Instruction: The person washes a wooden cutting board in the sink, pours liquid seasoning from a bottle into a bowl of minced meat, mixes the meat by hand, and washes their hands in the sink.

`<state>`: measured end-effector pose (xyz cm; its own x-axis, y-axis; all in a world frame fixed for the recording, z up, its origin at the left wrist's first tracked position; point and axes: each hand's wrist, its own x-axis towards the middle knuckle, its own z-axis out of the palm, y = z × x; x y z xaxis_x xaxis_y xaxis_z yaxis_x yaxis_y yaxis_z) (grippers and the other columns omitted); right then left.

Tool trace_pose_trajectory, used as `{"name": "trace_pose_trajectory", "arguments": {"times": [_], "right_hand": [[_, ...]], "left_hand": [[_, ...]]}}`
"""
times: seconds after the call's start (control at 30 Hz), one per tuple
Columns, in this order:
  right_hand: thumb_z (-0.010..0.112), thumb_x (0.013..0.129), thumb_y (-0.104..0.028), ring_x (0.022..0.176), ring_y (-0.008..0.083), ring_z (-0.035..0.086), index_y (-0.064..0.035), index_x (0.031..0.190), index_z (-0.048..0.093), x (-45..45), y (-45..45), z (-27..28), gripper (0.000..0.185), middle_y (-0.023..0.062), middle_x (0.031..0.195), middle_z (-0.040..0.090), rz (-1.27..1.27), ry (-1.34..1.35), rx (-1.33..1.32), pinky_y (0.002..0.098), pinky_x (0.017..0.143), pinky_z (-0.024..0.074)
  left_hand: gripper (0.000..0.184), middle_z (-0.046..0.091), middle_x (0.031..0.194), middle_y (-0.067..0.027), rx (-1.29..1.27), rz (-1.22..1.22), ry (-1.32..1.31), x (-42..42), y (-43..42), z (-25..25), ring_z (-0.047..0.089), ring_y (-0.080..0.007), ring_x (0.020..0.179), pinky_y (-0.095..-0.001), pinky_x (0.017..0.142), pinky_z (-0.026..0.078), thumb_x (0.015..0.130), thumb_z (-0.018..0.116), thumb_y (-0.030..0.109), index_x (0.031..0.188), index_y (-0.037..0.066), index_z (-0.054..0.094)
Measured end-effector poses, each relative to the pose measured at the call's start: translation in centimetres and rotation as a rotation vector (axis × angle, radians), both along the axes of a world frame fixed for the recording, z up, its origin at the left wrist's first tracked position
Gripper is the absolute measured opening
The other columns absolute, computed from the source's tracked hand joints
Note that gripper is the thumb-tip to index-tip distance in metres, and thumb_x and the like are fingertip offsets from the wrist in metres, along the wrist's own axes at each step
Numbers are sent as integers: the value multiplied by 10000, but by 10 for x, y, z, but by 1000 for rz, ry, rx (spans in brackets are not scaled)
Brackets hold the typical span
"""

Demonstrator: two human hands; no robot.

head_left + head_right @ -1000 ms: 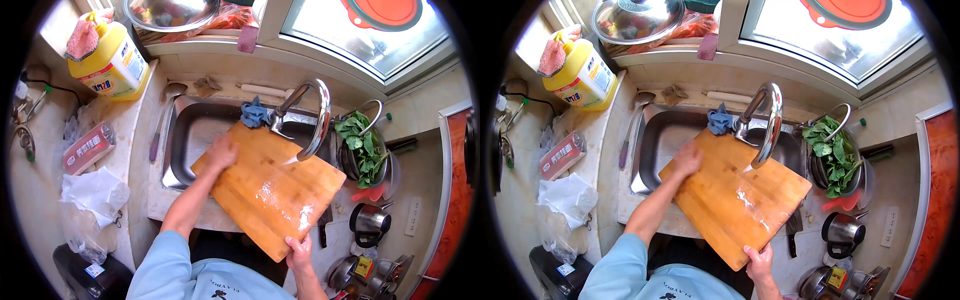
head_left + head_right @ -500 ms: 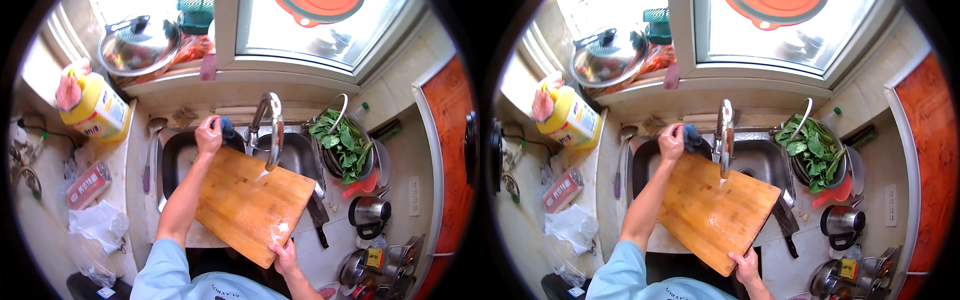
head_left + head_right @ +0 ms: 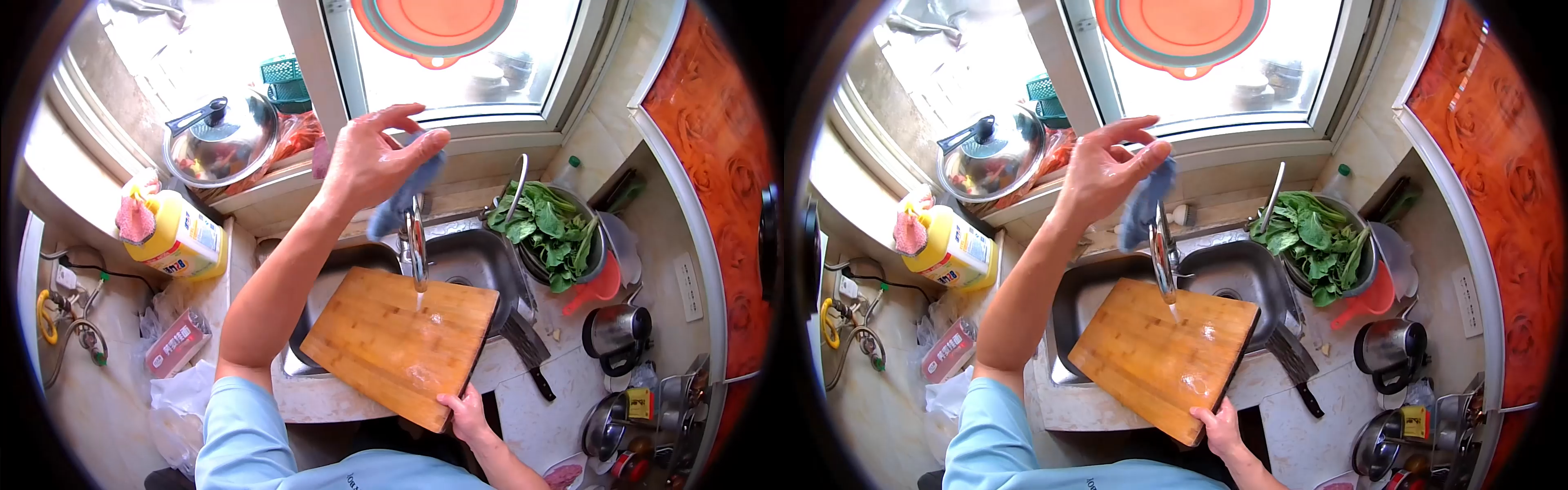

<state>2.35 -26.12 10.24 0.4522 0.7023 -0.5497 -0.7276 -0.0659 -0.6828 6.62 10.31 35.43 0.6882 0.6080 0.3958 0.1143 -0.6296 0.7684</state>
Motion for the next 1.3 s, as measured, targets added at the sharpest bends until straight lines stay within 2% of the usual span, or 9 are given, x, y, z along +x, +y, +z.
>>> {"name": "trace_pose_trajectory", "arguments": {"times": [0.17, 0.27, 0.5, 0.67, 0.73, 0.77, 0.87, 0.97, 1.3], "right_hand": [[656, 827, 52, 1086, 197, 618, 27, 1268, 510, 3, 1, -1, 465, 115, 1199, 634, -7, 0, 19, 346, 970, 493], [659, 826, 49, 1085, 195, 617, 28, 1273, 508, 1, -2, -5, 472, 115, 1198, 634, -13, -21, 20, 343, 969, 493], [662, 831, 31, 1073, 189, 616, 32, 1263, 509, 2, 1, -2, 459, 116, 1187, 634, -4, -32, 0, 341, 958, 497], [657, 835, 24, 1075, 192, 617, 36, 1266, 502, 3, 5, -3, 459, 122, 1188, 632, 11, -9, -9, 344, 957, 498], [653, 837, 21, 1082, 189, 613, 43, 1273, 498, 3, 9, -5, 462, 126, 1195, 631, 21, -37, 22, 345, 961, 496], [651, 838, 20, 1086, 188, 612, 46, 1276, 496, 3, 11, -6, 464, 129, 1198, 630, 16, -54, 32, 345, 963, 494], [653, 841, 8, 1097, 178, 603, 60, 1281, 491, 3, 2, 7, 473, 132, 1209, 628, 74, -127, -37, 339, 971, 486], [668, 850, -18, 1098, 169, 597, 68, 1276, 486, -8, -3, 6, 471, 124, 1202, 629, 91, -200, -62, 333, 970, 480], [652, 858, -24, 1061, 185, 613, 70, 1254, 502, -11, 20, -3, 434, 126, 1175, 641, 136, -239, -105, 328, 954, 486]], "left_hand": [[396, 701, 1199, -105, -9, -443, 313, 17, 37, -68, 608, -161, 1148, -320, 1003, 470, 1021, 564, 354, 1287, 78, 666], [335, 733, 926, -115, 7, -456, 377, 21, 34, -83, 656, -169, 870, -318, 787, 510, 962, 611, 338, 981, 38, 760], [377, 701, 897, -86, 36, -278, 410, 18, -18, -59, 602, -149, 966, -298, 790, 502, 1007, 584, 352, 912, 29, 754], [359, 713, 1135, -113, -206, 72, -506, -8, -2, -117, 637, -182, 1058, -322, 994, 451, 1078, 411, 204, 1183, -20, 671], [321, 689, 980, -89, -256, 320, -465, -54, 12, -236, 621, -163, 976, -308, 928, 477, 1039, 449, 198, 1100, -19, 677], [319, 719, 1033, -123, -181, 310, -84, -78, 11, -291, 659, -218, 999, -341, 947, 485, 1018, 506, 238, 1139, 4, 687], [604, 427, 1541, -151, -287, 472, 591, -141, 14, -468, 404, -329, 1420, -484, 1166, 305, 999, 439, 480, 1460, 93, 484], [724, 236, 1644, -98, -361, 457, 1014, -113, 20, -450, 236, -295, 1506, -560, 1196, 198, 987, 347, 578, 1554, 129, 321], [754, 260, 1623, -164, -126, 10, 614, -40, -96, -343, 203, -350, 1511, -591, 1197, 162, 957, 505, 475, 1556, 72, 287]]}}
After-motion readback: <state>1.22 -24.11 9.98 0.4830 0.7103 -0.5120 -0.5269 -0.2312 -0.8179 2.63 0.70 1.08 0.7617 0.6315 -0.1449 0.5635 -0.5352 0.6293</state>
